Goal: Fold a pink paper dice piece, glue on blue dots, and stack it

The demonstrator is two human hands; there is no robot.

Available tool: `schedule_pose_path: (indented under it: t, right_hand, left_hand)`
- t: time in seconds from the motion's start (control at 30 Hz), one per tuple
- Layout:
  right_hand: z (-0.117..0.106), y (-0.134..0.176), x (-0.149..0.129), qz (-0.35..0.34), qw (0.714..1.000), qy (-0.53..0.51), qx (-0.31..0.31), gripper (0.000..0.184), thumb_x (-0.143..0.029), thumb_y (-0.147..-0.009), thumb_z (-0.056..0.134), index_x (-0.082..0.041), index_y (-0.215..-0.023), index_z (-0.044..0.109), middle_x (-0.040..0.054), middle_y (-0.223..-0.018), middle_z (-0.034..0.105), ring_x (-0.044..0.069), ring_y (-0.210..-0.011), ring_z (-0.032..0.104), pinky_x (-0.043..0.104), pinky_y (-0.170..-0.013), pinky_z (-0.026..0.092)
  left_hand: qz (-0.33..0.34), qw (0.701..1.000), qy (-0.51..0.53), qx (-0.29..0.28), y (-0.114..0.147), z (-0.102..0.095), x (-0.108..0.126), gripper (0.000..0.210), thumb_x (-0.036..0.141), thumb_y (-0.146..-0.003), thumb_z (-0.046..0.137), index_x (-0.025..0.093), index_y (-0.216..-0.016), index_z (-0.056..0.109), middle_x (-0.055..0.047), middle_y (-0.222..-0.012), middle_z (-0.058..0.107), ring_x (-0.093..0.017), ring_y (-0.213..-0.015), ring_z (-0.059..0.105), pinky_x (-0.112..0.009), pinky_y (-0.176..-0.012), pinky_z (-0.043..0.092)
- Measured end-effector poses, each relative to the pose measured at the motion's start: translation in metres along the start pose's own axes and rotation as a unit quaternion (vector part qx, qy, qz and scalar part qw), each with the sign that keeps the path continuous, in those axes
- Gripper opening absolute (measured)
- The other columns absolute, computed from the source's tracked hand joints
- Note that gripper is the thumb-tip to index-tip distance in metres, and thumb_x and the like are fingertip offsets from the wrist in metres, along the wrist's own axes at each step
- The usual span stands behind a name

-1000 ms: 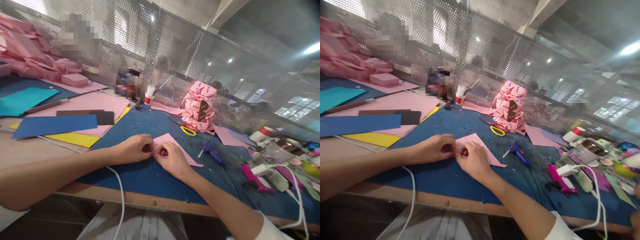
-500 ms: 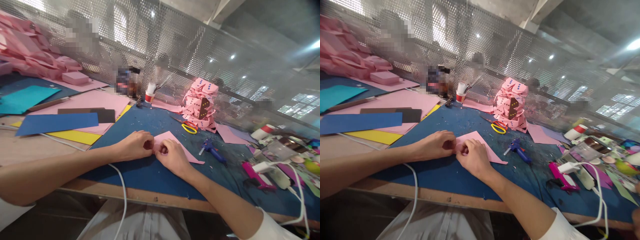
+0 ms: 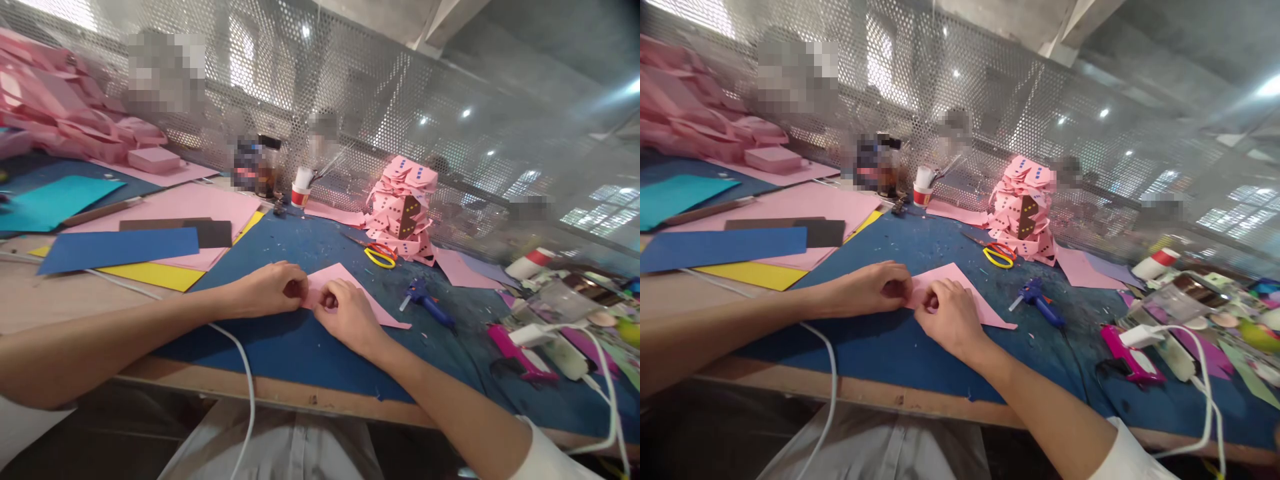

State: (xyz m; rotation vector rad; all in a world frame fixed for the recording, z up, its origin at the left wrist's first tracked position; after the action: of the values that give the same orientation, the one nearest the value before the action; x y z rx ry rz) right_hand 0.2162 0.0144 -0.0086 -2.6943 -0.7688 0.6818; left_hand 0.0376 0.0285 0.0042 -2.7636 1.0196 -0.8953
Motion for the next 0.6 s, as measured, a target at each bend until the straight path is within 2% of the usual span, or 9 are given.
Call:
schedule_pose_path:
  t: [0.27,0.47,0.6]
  right_hand:
    - [0.002,0.0,0.001,-0.013,1.0,0.013,0.004,0.013,-0.019,-0.08,0.064,-0.021,-0.072,0.054,-0.0011,-0.074,0.062,0.016,-0.075,0.054,0.029,-0.07,0.038]
    - [0.002,0.0,0.003,-0.007,1.0,0.005,-0.002,0.014,-0.018,-0.08,0.065,-0.021,-0.071,0.054,-0.001,-0.073,0.062,0.017,-0.075,0.054,0.029,-0.07,0.038]
    - [0.0,0.0,0.001,-0.005,1.0,-0.01,-0.008,0.013,-0.019,-0.08,0.065,-0.021,-0.072,0.054,-0.0005,-0.074,0.062,0.017,-0.076,0.055,0.029,-0.07,0.04]
  left_hand:
    - [-0.008,0.999,0.037,-0.032,0.002,-0.002,-0.008,0.019,0.013,-0.073,0.056,0.018,-0.087,0.068,0.0,-0.08,0.065,-0.015,-0.073,0.058,-0.024,-0.067,0.042]
    - [-0.007,0.996,0.066,-0.067,0.003,-0.008,-0.01,0.029,0.01,-0.072,0.052,0.018,-0.094,0.068,-0.002,-0.091,0.07,-0.017,-0.08,0.062,-0.024,-0.071,0.044]
    - [-0.009,0.992,0.085,-0.088,0.005,-0.013,-0.011,0.028,0.01,-0.074,0.052,0.018,-0.096,0.067,-0.003,-0.095,0.071,-0.018,-0.086,0.063,-0.025,-0.074,0.044]
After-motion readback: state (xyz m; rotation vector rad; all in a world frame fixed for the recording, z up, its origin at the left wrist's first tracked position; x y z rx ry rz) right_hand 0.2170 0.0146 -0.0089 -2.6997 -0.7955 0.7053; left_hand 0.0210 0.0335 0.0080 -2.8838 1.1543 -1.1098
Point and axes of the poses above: each hand's wrist, its own y-axis away from the middle knuckle, its own z-axis out of the palm, x = y × z, the point moved 3 cm from there along -y, towards the middle knuckle
